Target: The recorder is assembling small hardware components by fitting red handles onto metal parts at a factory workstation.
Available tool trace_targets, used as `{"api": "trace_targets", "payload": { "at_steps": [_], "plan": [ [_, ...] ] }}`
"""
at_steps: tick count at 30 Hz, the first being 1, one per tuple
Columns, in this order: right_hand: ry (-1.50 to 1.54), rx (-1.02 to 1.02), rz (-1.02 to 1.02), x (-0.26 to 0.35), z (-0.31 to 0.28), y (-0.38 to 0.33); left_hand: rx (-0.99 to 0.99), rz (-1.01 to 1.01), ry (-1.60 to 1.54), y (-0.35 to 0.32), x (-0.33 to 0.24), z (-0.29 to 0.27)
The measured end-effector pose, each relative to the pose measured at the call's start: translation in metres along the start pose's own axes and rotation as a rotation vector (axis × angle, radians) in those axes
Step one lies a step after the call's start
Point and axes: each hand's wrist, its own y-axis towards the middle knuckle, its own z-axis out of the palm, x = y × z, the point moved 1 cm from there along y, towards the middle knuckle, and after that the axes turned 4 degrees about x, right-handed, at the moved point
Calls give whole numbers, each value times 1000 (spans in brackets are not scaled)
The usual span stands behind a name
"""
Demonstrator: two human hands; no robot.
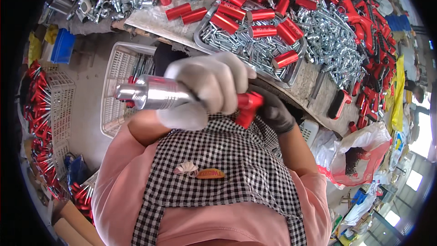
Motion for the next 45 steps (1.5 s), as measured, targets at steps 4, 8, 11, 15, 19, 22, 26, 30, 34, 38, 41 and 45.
{"api": "trace_targets", "payload": {
  "at_steps": [4, 8, 11, 15, 19, 22, 26, 30, 34, 38, 41, 45],
  "plan": [
    [386, -63, 142, 5, -38, -61, -585, -424, -159, -74, 52, 31],
    [221, -420, 393, -2, -28, -73, -917, -736, -1467, -144, 107, 42],
    [-84, -710, 453, -70, -66, -67, -1191, -1504, -1156, -183, 195, 50],
    [208, -879, 17, -220, -231, -71, -858, -1381, -858, -152, 243, 65],
    [13, -791, 84, -208, -223, -63, -992, -1435, -981, -158, 235, 58],
    [-39, -721, 128, -208, -217, -59, -888, -1450, -978, -195, 254, 55],
    [-112, -644, 161, -207, -218, -57, -784, -1473, -813, -201, 256, 45],
    [-180, -581, 150, -198, -217, -46, -639, -1502, -621, -201, 246, 45],
    [-247, -547, 77, -185, -218, -36, -426, -1523, -396, -195, 240, 36],
    [-342, -505, 0, -153, -235, -4, -221, -1491, -160, -220, 205, 11],
    [-404, -490, -21, -149, -254, -3, -80, -1463, -23, -197, 221, 4],
    [-437, -365, 49, -169, -230, 8, -43, -1473, 143, -183, 230, 38]
  ]
}}
